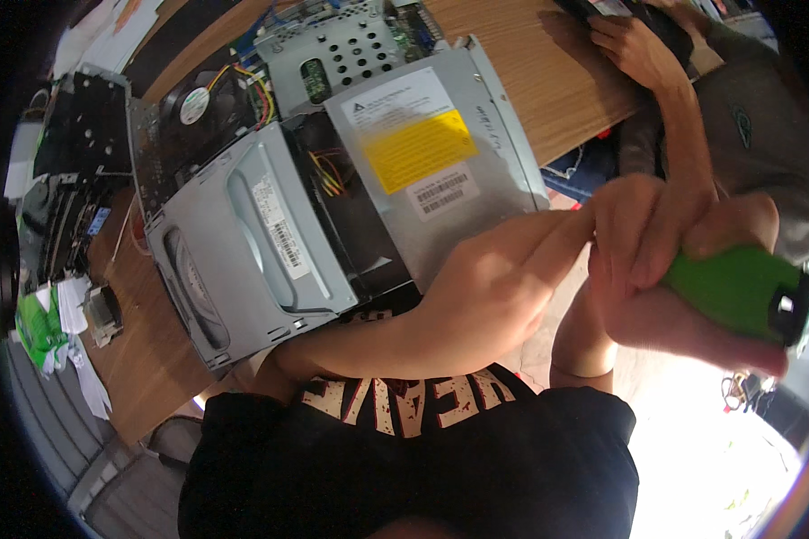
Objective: The person disassembles a desktop computer by removing the side panel by hand, then uses a screwdriver to unscrew and remove the power supply and an optical drive from the chassis.
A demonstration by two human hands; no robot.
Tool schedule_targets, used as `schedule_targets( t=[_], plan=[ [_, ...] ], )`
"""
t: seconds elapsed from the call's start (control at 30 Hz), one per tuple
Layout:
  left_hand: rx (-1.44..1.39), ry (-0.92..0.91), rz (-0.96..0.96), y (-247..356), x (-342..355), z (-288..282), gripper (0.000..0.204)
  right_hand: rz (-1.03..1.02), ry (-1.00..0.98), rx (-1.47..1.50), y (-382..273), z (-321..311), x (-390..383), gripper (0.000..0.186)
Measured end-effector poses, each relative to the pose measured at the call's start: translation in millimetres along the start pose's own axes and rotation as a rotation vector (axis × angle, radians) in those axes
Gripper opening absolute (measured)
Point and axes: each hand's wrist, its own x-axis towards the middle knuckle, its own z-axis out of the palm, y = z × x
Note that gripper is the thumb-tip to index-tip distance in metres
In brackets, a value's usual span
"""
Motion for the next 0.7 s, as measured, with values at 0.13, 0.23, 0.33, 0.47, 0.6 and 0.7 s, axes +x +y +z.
schedule_targets(
  t=[0.13,0.23,0.33,0.47,0.6,0.7],
  plan=[
    [0.005,0.028,-0.012,-0.2,1.4,5.9,0.052,-0.01,-0.013,0.108,3.9,-3.8,2.6,0.067],
    [-0.055,0.052,-0.008,-1.4,1.8,3.8,0.051,0.034,-0.049,0.104,2.2,-6.7,6.2,0.066],
    [-0.029,-0.016,-0.019,-1.3,1.6,-0.9,0.052,0.068,-0.063,0.107,6.3,-5.9,11.8,0.063],
    [-0.059,-0.004,-0.019,-3.2,-1.3,-0.7,0.051,0.053,-0.182,0.201,9.5,-8.9,18.9,0.06],
    [-0.215,0.038,0.01,-2.6,-3.5,1.5,0.048,0.114,-0.742,0.365,12.3,-31.5,34.5,0.05],
    [-0.176,0.062,0.025,-3.8,-3.9,5.0,0.043,0.052,-0.721,0.367,14.0,-31.5,32.0,0.048]
  ],
)
